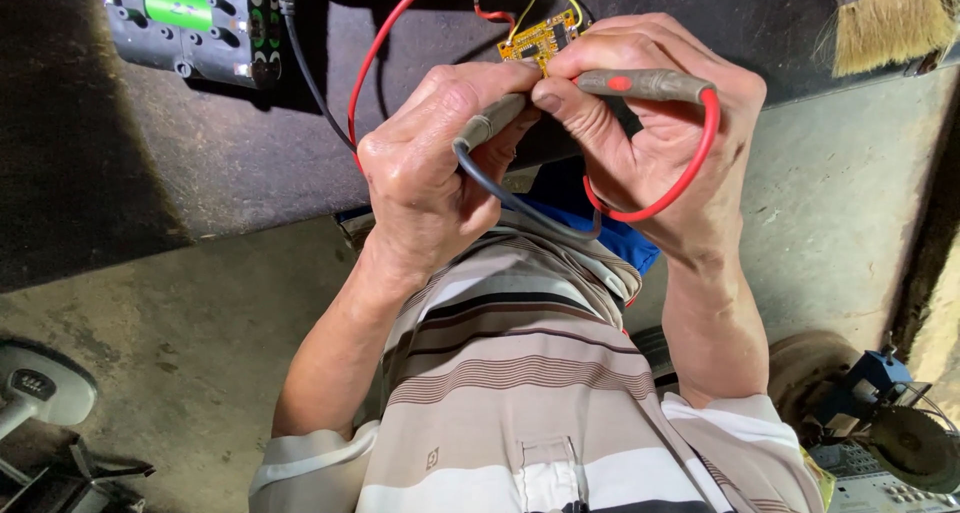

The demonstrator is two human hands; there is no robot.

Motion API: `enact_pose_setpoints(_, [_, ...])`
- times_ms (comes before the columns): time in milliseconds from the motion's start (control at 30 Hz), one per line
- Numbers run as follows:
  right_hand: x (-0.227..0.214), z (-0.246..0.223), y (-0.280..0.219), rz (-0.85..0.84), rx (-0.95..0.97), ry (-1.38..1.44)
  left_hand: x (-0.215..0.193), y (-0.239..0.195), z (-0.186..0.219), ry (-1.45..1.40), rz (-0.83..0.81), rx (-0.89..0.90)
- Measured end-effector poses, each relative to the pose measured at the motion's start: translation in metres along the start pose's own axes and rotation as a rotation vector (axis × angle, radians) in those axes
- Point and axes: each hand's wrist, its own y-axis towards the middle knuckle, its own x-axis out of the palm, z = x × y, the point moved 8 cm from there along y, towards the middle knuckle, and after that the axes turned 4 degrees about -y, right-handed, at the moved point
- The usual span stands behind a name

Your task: The person uses a multimeter to test various points on a small circuit board. They hold the board with one hand and probe different components with the multimeter leads, occasionally adjusting the board's position.

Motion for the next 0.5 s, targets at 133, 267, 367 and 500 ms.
enact_pose_setpoints(133, [-0.0003, -0.0020, 0.0006, 0.010, -0.018, -0.018, -0.0006, 0.0009, 0.0022, 0.027, 0.005, 0.002])
enact_pose_setpoints(267, [-0.0012, 0.0013, -0.0005, -0.022, 0.026, -0.026, -0.0003, -0.0018, 0.0014, 0.044, 0.003, 0.023])
enact_pose_setpoints(367, [-0.0033, 0.0032, -0.0033, -0.021, 0.035, 0.033, 0.0001, -0.0031, 0.0005, 0.063, 0.001, 0.041])
enact_pose_setpoints(500, [-0.0032, 0.0022, -0.0045, -0.035, 0.019, 0.025, 0.0015, -0.0006, 0.0073, 0.064, -0.011, 0.107])
